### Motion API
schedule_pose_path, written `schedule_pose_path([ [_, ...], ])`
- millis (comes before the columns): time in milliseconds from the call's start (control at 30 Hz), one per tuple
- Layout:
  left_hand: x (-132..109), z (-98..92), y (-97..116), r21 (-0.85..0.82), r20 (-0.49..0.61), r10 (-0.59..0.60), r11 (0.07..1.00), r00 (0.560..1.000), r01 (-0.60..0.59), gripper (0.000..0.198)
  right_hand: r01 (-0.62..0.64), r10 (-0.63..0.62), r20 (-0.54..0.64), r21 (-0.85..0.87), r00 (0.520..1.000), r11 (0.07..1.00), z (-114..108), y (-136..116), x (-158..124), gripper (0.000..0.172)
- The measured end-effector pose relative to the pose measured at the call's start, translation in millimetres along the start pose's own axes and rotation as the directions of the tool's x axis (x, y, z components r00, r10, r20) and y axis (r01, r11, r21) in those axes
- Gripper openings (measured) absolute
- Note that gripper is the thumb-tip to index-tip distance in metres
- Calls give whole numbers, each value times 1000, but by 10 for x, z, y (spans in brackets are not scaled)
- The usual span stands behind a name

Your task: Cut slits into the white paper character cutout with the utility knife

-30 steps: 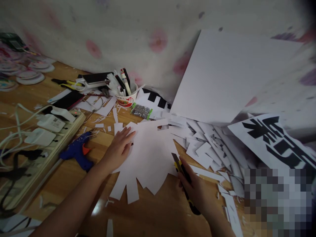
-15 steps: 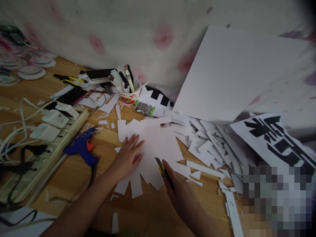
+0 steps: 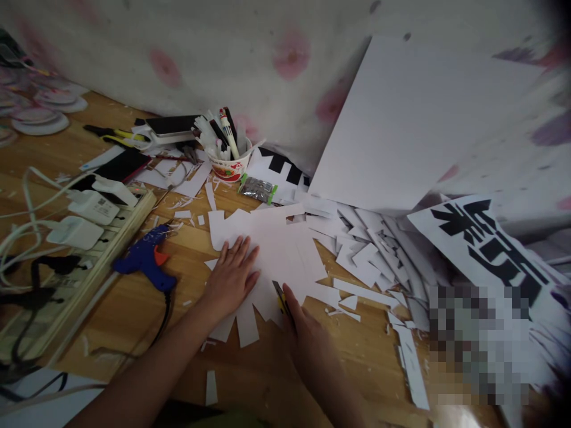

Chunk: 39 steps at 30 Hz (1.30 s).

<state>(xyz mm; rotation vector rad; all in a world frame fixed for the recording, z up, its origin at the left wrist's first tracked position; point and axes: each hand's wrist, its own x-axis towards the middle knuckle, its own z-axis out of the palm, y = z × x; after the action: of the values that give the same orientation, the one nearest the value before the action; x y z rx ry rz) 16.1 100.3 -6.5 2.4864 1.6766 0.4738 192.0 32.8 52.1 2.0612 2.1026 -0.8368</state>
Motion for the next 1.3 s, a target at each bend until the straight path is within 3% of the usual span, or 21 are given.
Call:
schedule_pose_path([
  [600,2,-11,0,37,16,8,999,1000,-9,49,13,-13,5,-100,1000,995,33,-13,41,50],
  [733,1,-2,6,58,8,11,998,1000,-12,48,35,-21,67,-219,997,975,-1,-52,55,56],
  [900,14,-6,34,83,26,-12,996,1000,10,48,119,-42,195,-402,980,908,-203,-195,70,72],
  [1033,21,0,45,76,29,-31,997,999,29,48,142,-44,235,-420,971,897,-309,-266,54,74],
  [1300,26,35,42,68,16,-60,996,998,59,47,122,-9,242,-457,970,881,-264,-297,-10,75],
])
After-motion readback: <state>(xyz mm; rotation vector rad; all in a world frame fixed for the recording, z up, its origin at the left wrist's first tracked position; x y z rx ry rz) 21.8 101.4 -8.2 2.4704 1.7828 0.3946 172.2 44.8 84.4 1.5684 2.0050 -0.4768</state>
